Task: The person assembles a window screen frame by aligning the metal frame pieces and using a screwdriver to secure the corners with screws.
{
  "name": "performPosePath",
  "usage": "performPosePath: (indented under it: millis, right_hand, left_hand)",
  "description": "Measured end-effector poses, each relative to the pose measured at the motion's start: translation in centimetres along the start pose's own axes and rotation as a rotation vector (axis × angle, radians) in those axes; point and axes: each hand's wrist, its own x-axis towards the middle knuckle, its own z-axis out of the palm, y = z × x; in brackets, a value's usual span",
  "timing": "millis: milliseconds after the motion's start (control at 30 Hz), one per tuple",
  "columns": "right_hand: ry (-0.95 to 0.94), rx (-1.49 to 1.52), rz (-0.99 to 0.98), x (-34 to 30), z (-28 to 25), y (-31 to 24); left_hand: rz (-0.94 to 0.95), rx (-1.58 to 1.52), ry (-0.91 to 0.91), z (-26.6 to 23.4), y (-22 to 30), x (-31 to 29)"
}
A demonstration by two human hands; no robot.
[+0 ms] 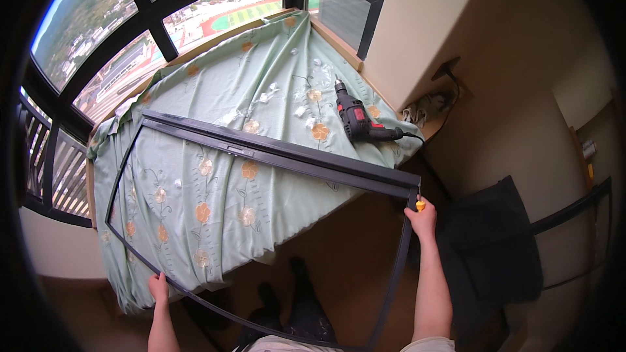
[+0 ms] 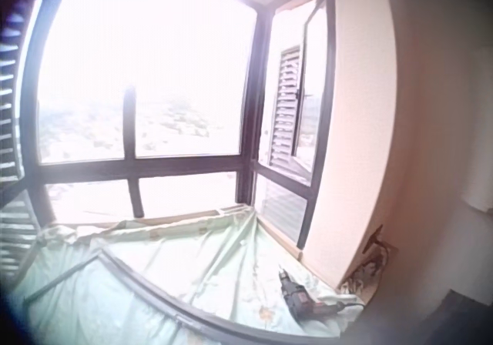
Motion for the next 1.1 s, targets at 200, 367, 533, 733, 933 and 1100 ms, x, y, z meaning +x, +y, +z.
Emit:
performPosePath:
  millis: [200,367,533,733,933,1100]
  right_hand:
    - [-0.03,-0.053,-0.114,7.3,-0.3,-3.3]
    - [-0.058,-0.176,-0.222,14.2,0.6,-6.0]
    - [-0.015,-0.238,-0.46,19.7,4.0,-7.5]
    - [-0.122,-0.281,-0.427,20.8,7.6,-14.6]
    - [-0.058,-0.431,-0.507,23.5,10.1,-18.0]
    - [-0.04,-0.504,-0.402,24.4,13.1,-18.8]
  left_hand:
    - [-0.07,-0.048,-0.003,0.6,0.3,-3.6]
    - [-0.192,-0.158,0.009,1.0,1.0,-8.2]
    - [-0.245,-0.35,-0.072,0.1,1.3,-12.7]
    - [-0.413,-0.426,-0.114,1.9,0.5,-16.0]
    - [-0.568,-0.575,-0.124,4.4,1.8,-16.1]
    - [-0.672,-0.633,-0.173,2.1,7.4,-17.2]
